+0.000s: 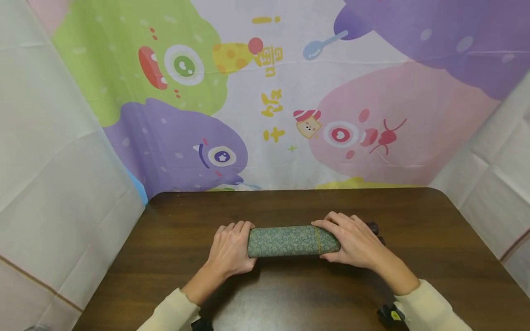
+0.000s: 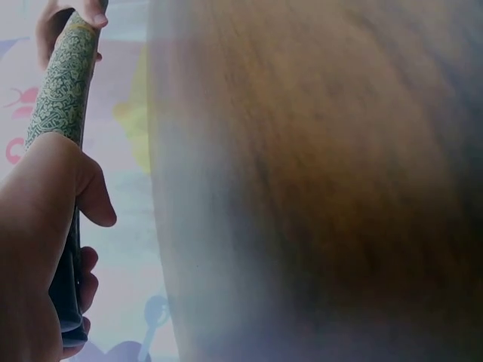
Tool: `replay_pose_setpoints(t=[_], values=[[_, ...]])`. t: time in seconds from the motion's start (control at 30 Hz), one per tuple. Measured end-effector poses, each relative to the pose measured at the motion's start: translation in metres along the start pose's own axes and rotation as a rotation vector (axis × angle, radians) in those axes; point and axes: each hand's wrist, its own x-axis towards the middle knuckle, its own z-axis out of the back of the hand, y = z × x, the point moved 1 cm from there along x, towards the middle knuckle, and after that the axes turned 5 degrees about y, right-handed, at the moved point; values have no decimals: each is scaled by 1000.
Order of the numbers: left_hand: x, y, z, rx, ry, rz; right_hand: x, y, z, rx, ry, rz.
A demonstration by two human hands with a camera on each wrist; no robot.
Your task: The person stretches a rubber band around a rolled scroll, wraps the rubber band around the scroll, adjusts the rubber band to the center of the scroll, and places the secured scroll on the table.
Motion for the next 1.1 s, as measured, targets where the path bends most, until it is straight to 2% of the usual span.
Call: replay_pose_setpoints(t=[0.23,0.57,0.9,1.1], values=[[2,1,1,1,4,-6,0,2,2,-14,23,-15],[2,2,3,-16,-8,0,0,0,2,35,-13,-23],[5,1,4,-19,-21,-5,5,6,4,52,-37,-2],[9,-5,3,-14,-18,-35,9,12,-1,68,-43,25]])
